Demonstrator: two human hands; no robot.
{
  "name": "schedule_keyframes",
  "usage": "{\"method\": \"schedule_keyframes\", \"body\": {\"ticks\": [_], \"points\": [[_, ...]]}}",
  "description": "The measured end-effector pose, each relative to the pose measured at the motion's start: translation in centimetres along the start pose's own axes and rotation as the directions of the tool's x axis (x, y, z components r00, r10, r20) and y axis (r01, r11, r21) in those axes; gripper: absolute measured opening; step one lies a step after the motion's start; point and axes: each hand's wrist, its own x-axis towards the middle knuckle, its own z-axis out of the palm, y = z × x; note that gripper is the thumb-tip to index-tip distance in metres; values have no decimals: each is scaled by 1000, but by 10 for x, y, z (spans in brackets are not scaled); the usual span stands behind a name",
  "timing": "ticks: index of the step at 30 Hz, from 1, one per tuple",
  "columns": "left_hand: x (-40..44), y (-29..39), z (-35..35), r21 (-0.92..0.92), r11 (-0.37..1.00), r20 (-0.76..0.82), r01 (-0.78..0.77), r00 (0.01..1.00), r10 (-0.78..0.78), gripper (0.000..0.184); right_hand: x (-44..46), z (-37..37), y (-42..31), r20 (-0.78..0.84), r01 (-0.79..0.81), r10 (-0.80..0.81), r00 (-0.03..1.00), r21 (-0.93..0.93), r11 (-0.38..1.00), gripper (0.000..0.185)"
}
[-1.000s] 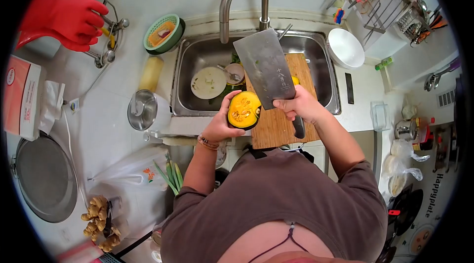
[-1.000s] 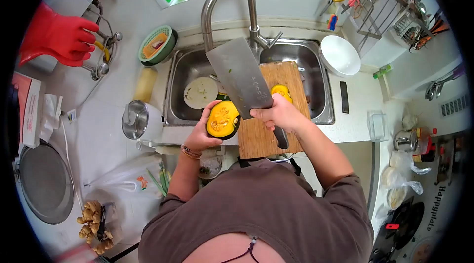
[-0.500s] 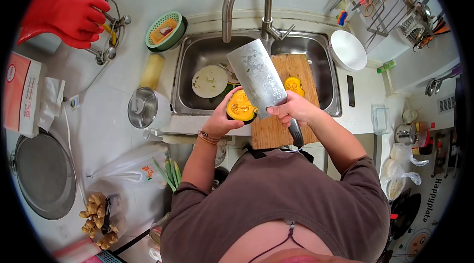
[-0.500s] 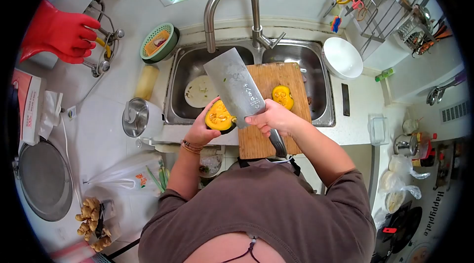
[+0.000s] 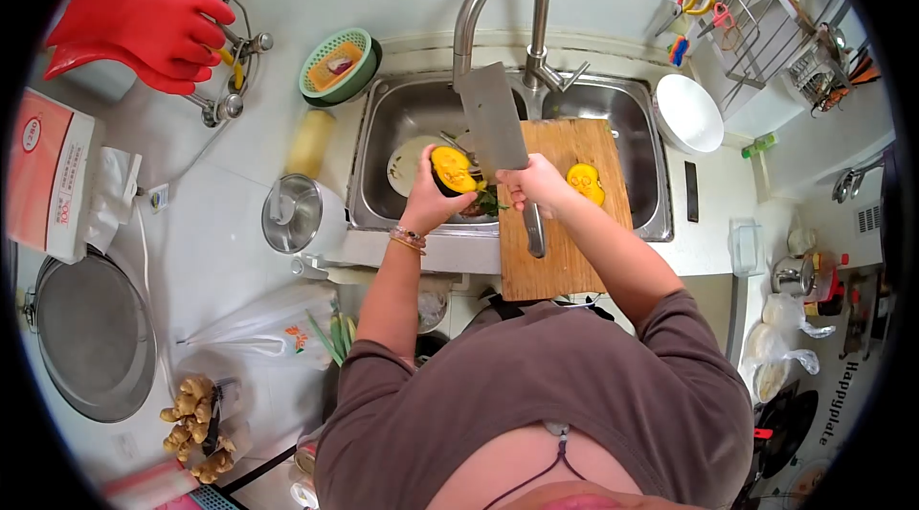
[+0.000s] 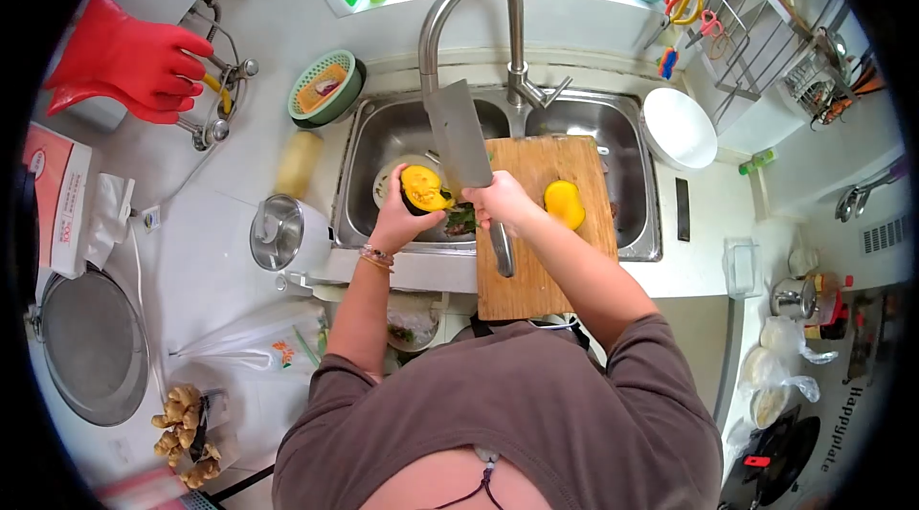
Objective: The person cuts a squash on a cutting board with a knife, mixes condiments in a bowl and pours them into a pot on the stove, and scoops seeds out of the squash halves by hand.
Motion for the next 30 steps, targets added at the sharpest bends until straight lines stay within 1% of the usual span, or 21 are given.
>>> {"method": "schedule_keyframes", "body": {"ticks": [1, 2, 3, 4, 5, 8, 9, 13, 15, 16, 18, 19, 21, 22, 23, 24, 25, 26, 28, 29, 30], "points": [[0, -8, -4, 360, 929, -116, -89, 983, 140, 105, 10, -3, 8, 11, 32, -32, 999, -81, 996, 14], [-2, -16, -8, 199, 979, -143, -47, 987, 76, 104, 12, -4, 12, -12, 140, -149, 989, -279, 950, 15], [-6, -13, -12, 32, 999, -158, -5, 987, 10, 104, 10, -2, 16, -12, 230, -267, 964, -467, 854, 16], [-12, -5, -14, -137, 990, -161, 38, 985, -60, 103, 8, -1, 21, 12, 298, -376, 926, -635, 713, 18], [-19, 5, -16, -284, 957, -121, 54, 988, -92, 101, 4, -3, 26, 18, 287, -358, 933, -638, 715, 19], [-27, -9, -18, -545, 835, 26, 79, 997, -78, 99, -23, -6, 21, -43, 229, -312, 949, -586, 777, 19], [-31, -8, -17, -591, 801, 58, 96, 995, -77, 97, -29, -13, 21, -27, 221, -303, 953, -625, 749, 18], [-36, -14, -5, -826, 527, 204, 198, 978, -48, 93, -61, -40, 27, -70, 142, -198, 978, -476, 868, 18], [-41, -5, 2, -892, 374, 270, 255, 963, -14, 88, -92, -50, 16, -90, 201, -326, 941, -626, 753, 18], [-43, -9, 6, -904, 339, 269, 261, 963, -25, 87, -104, -57, 16, -92, 221, -389, 917, -693, 686, 17], [-42, -22, 17, -921, 272, 278, 278, 960, -39, 87, -121, -79, 31, -91, 195, -410, 908, -773, 604, 17], [-42, -22, 19, -915, 264, 305, 304, 952, -41, 86, -130, -88, 39, -96, 176, -422, 902, -810, 560, 17], [-39, -22, 26, -900, 240, 366, 364, 930, -38, 83, -149, -102, 63, -157, 138, -419, 894, -794, 593, 17], [-36, -23, 32, -844, 357, 393, 402, 914, -99, 82, -157, -106, 73, -185, 124, -415, 891, -781, 613, 17], [-34, -23, 37, -770, 467, 409, 435, 898, -162, 82, -165, -111, 78, -254, 18, -325, 911, -762, 648, 18], [-32, -23, 42, -681, 568, 412, 463, 883, -227, 81, -170, -116, 88, -325, -16, -326, 888, -730, 684, 19], [-29, -15, 52, -565, 711, 395, 419, 894, -213, 81, -173, -123, 101, -391, -45, -326, 861, -695, 717, 19], [-28, -8, 65, -469, 813, 366, 346, 913, -178, 85, -175, -129, 111, -454, -68, -323, 831, -658, 750, 20], [-21, -11, 85, -298, 937, 324, 184, 942, -82, 90, -182, -134, 117, -518, -85, -300, 801, -594, 800, 24], [-17, -12, 91, -187, 971, 336, 146, 939, -77, 93, -186, -137, 117, -544, -105, -276, 792, -567, 817, 25], [-14, -12, 96, -175, 973, 343, 151, 936, -84, 92, -190, -140, 118, -570, -126, -252, 782, -540, 832, 25]]}}
